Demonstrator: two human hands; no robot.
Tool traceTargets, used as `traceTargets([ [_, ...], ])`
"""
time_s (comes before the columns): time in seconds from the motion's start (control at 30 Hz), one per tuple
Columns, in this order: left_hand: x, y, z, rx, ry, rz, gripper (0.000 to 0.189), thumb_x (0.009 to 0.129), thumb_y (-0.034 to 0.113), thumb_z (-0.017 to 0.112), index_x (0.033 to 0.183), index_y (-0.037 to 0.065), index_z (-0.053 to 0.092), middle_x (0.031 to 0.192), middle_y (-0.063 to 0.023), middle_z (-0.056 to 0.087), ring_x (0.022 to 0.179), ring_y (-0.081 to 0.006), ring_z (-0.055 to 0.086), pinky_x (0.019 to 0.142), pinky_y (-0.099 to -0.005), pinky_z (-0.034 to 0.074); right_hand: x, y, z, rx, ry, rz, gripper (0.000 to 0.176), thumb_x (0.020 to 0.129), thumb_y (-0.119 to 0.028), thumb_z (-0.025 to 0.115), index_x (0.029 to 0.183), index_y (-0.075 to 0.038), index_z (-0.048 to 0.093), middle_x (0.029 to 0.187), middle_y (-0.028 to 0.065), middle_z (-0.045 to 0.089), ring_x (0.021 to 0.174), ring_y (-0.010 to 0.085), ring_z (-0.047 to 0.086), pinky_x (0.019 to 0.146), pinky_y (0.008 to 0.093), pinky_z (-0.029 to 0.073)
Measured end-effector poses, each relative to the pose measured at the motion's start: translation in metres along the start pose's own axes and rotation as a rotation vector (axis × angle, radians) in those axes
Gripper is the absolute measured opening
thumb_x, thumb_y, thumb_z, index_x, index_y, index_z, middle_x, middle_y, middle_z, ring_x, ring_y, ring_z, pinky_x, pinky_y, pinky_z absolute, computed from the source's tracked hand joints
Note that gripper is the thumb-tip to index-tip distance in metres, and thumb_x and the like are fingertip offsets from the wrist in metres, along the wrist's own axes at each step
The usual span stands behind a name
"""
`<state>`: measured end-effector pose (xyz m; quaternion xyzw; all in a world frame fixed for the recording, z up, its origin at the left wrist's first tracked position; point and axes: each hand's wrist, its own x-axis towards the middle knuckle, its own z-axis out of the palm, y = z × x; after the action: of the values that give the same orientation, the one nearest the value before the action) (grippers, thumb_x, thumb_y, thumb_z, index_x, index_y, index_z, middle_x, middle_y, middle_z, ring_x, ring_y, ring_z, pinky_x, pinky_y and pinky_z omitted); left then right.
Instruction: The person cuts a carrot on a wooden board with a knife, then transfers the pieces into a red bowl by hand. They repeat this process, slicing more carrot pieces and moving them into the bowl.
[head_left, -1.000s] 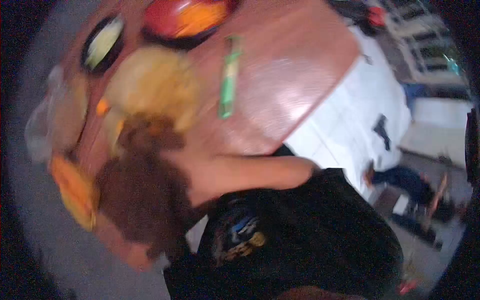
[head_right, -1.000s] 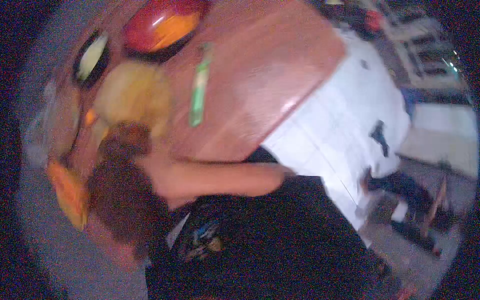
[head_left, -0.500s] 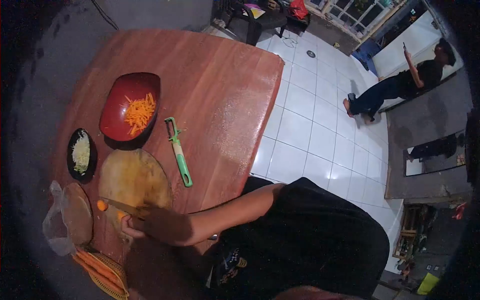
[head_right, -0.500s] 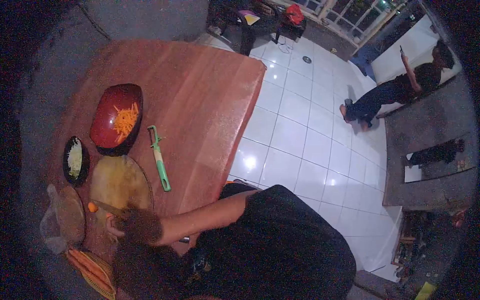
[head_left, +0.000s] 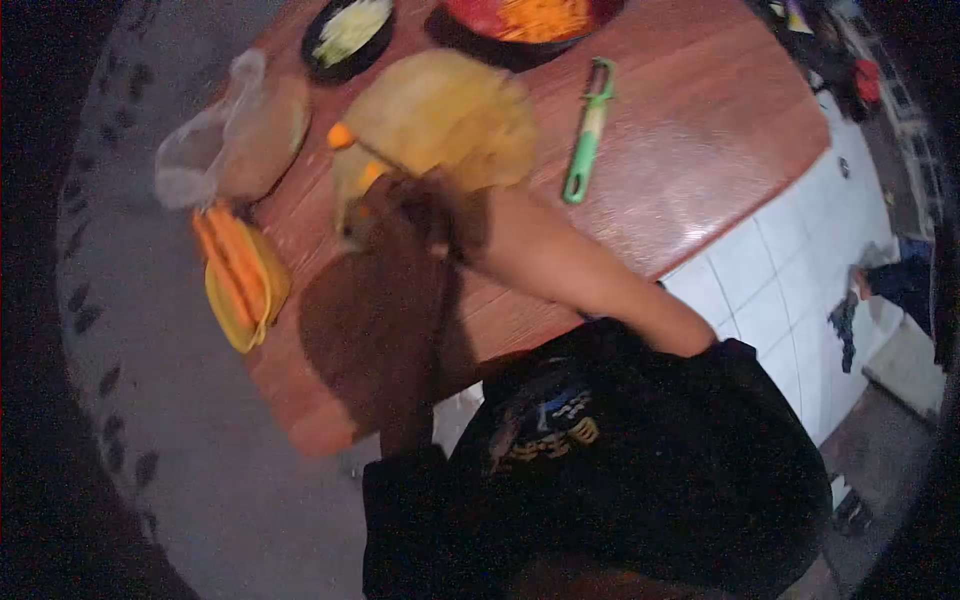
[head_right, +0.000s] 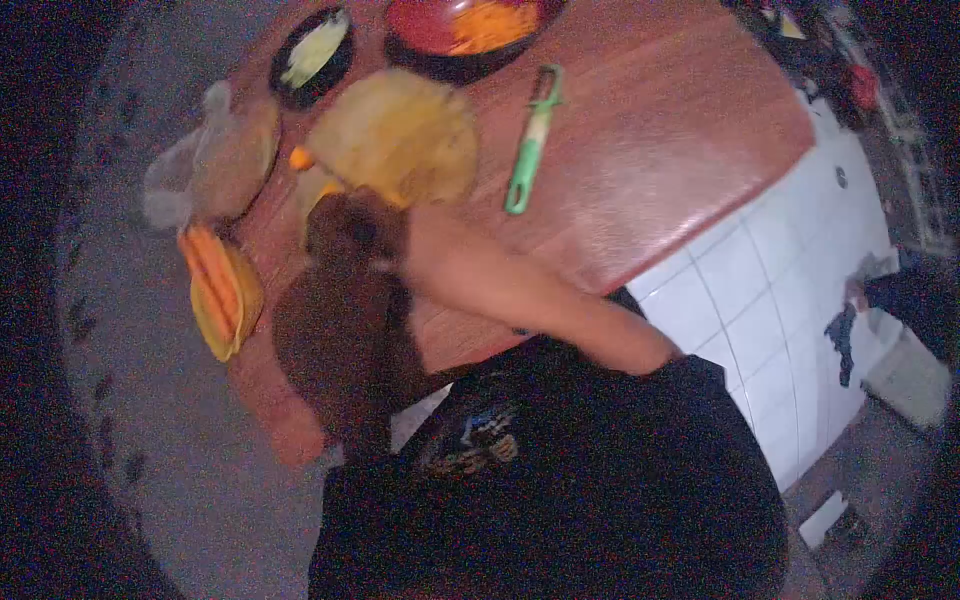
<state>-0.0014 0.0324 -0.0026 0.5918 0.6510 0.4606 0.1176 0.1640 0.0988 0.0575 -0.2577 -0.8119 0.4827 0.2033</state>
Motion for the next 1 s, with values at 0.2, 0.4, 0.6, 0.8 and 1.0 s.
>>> traceTargets([
  [0.2, 0.015, 0.008, 0.010, -0.291, 0.052, -0.215, 0.034, 0.099, 0.017, 0.054, 0.128, 0.003, 0.043, 0.092, -0.0109, 0.062, 0.086, -0.0188, 0.062, 0.076, -0.0317, 0.051, -0.009, 0.017, -0.040, -0.273, 0.124, -0.064, 0.048, 0.086, -0.012, 0.058, 0.132, -0.012, 0.046, 0.086, 0.0243, 0.063, 0.076, 0.0454, 0.062, 0.067, 0.0534, 0.050],
  [0.4, 0.013, -0.015, -0.019, -0.128, 0.173, -0.172, 0.038, 0.098, 0.021, 0.056, 0.129, 0.003, 0.042, 0.094, -0.0105, 0.062, 0.087, -0.0165, 0.060, 0.077, -0.0311, 0.050, -0.012, 0.019, -0.076, -0.339, 0.136, -0.094, 0.050, 0.086, -0.006, 0.063, 0.133, -0.015, 0.051, 0.107, 0.0202, 0.060, 0.100, 0.0406, 0.058, 0.083, 0.0440, 0.048],
  [0.6, 0.028, 0.009, -0.030, -0.085, 0.398, -0.005, 0.030, 0.096, 0.017, 0.059, 0.121, 0.004, 0.052, 0.097, -0.0102, 0.064, 0.085, -0.0154, 0.059, 0.075, -0.0318, 0.050, -0.014, 0.024, -0.099, -0.302, 0.191, -0.033, 0.043, 0.082, -0.007, 0.068, 0.120, -0.009, 0.047, 0.105, 0.0197, 0.061, 0.098, 0.0415, 0.059, 0.079, 0.0450, 0.048],
  [0.8, 0.096, 0.070, -0.022, 0.323, 0.069, 0.181, 0.039, 0.088, 0.021, 0.068, 0.122, 0.006, 0.057, 0.105, -0.0103, 0.064, 0.094, -0.0255, 0.060, 0.082, -0.0383, 0.048, -0.010, 0.030, -0.132, -0.513, 0.263, -0.118, 0.051, 0.080, -0.006, 0.063, 0.124, -0.009, 0.037, 0.087, 0.0268, 0.063, 0.085, 0.0480, 0.062, 0.070, 0.0559, 0.047],
  [1.0, 0.168, 0.111, 0.029, 0.491, -0.268, 0.730, 0.050, 0.087, 0.033, 0.065, 0.130, 0.009, 0.055, 0.117, -0.0120, 0.062, 0.105, -0.0311, 0.058, 0.090, -0.0435, 0.045, -0.013, 0.034, -0.164, -0.592, 0.352, -0.250, 0.051, 0.077, -0.005, 0.064, 0.119, -0.009, 0.036, 0.089, 0.0249, 0.064, 0.087, 0.0463, 0.062, 0.068, 0.0553, 0.047],
])
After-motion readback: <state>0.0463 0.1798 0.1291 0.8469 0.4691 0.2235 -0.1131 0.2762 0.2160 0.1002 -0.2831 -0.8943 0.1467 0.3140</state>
